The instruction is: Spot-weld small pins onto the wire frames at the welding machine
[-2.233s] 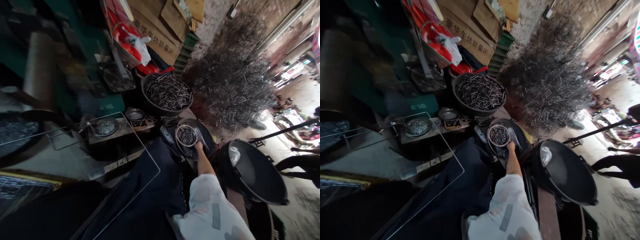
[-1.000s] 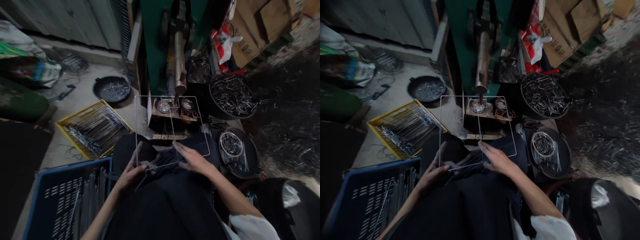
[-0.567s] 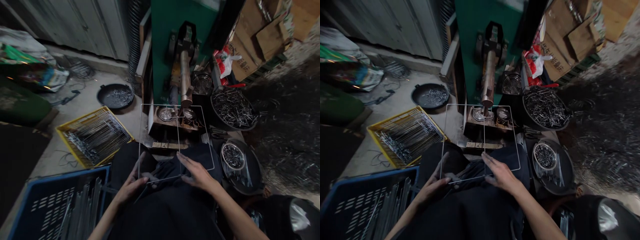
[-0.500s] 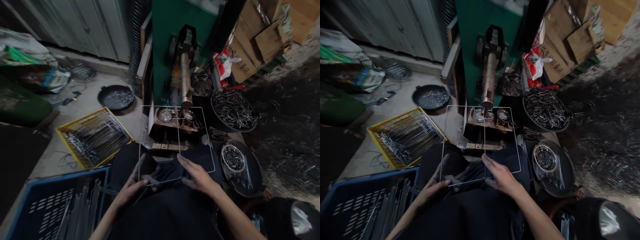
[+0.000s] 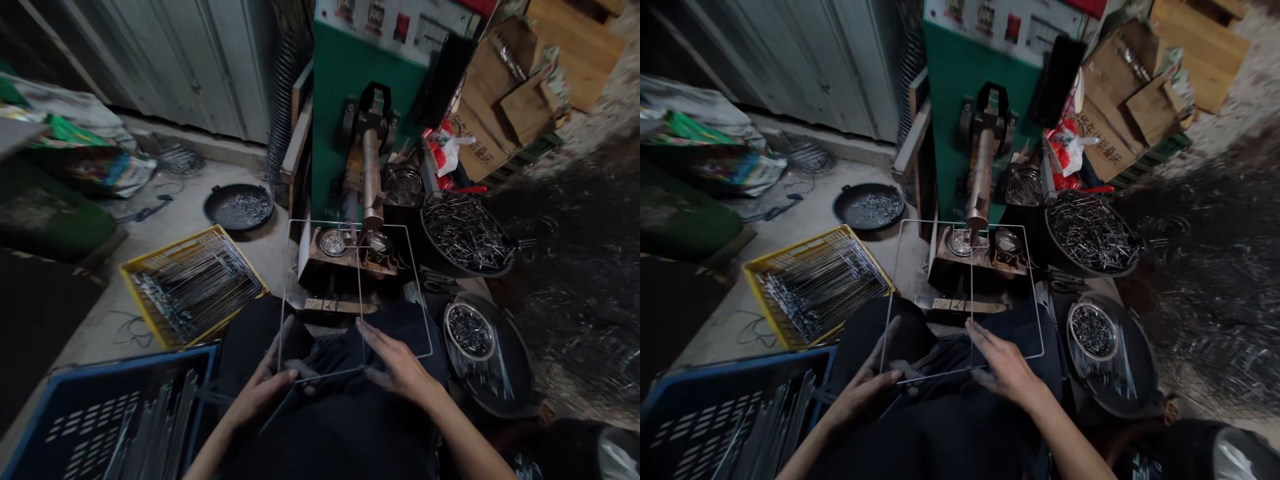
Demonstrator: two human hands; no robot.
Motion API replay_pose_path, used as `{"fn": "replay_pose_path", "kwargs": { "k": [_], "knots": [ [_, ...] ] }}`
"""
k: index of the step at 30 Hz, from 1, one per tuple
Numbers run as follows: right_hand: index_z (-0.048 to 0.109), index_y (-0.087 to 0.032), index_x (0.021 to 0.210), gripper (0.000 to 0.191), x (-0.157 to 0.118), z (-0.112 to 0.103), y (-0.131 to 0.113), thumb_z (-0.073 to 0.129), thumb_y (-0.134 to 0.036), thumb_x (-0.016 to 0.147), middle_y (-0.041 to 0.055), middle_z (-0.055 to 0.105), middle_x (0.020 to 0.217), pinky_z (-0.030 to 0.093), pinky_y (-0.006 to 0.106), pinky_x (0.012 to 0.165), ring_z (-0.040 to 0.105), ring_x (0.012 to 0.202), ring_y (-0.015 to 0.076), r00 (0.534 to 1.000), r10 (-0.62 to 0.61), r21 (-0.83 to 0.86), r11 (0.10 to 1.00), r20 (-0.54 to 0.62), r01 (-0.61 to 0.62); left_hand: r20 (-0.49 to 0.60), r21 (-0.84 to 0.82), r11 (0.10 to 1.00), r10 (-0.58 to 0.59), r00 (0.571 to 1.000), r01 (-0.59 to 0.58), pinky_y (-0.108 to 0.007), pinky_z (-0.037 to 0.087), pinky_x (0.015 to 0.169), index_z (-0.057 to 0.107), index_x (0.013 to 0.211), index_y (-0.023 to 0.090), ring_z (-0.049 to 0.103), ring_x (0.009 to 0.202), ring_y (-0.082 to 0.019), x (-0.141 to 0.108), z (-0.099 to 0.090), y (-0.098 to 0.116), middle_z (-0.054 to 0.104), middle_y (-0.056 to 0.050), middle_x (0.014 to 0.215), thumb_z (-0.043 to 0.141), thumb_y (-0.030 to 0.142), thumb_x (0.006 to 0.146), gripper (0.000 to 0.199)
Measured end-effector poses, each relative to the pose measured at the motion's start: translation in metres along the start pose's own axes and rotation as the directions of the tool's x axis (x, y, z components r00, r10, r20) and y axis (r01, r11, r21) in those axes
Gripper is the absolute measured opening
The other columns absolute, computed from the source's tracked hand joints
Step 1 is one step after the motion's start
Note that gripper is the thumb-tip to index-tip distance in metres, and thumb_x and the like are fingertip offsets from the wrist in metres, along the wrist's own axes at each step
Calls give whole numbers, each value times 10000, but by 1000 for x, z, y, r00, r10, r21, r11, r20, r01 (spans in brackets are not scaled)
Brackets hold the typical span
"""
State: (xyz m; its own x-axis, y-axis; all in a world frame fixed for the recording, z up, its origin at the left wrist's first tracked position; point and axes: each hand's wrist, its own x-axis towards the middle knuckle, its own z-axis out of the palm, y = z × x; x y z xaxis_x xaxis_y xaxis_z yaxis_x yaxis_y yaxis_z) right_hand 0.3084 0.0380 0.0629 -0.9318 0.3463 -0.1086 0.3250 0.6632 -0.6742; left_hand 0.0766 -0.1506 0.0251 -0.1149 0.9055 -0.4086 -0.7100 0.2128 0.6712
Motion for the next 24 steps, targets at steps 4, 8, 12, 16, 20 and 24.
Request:
{"fn": "replay_pose_path", "kwargs": {
  "k": [4,8,12,16,20,24],
  "knots": [
    [134,-302,1588,962,1,-1,-1,652,-90,806,46,266,1615,358,377,1174,348,1444,225,1000,8,7,1000,5,-8,4,17,1000,9,1000,-9,-341,510,725,51,1585,266,676,739,-241,0,0,-1,721,-82,819,682,306,871,953],
    [115,-312,1590,940,-3,3,2,644,-124,835,54,277,1612,393,375,1150,379,1428,227,1000,-10,6,1000,-9,10,30,16,999,36,999,-36,-353,510,753,77,1585,255,679,739,-238,1,-2,-8,714,-84,794,657,310,893,905],
    [133,-335,1585,891,15,-3,14,628,-153,867,39,355,1580,427,356,1119,431,1398,216,996,-39,-51,998,-75,35,49,37,995,86,995,-88,-361,533,744,99,1585,256,696,725,-244,27,-8,4,728,-86,808,689,281,870,928],
    [258,-309,1562,819,71,-38,34,689,-264,867,52,631,1337,516,341,980,624,1187,241,982,70,-254,960,-174,-114,84,85,969,226,971,-233,-343,578,671,140,1581,240,709,670,-241,90,-18,49,730,-48,747,748,169,771,1016],
    [441,-277,1473,740,129,-86,50,762,-392,816,57,727,1109,527,323,845,685,1014,268,941,125,-373,895,-314,-243,220,60,937,323,920,-343,-334,595,663,136,1579,236,725,672,-231,151,-26,101,724,-15,697,698,134,790,974],
    [532,-240,1384,639,156,-112,58,762,-402,811,70,730,1042,508,296,766,690,933,258,931,71,-371,904,-359,-212,282,62,927,339,898,-369,-278,574,636,86,1582,248,743,741,-238,179,-28,129,750,-38,755,638,115,829,944]
  ]
}}
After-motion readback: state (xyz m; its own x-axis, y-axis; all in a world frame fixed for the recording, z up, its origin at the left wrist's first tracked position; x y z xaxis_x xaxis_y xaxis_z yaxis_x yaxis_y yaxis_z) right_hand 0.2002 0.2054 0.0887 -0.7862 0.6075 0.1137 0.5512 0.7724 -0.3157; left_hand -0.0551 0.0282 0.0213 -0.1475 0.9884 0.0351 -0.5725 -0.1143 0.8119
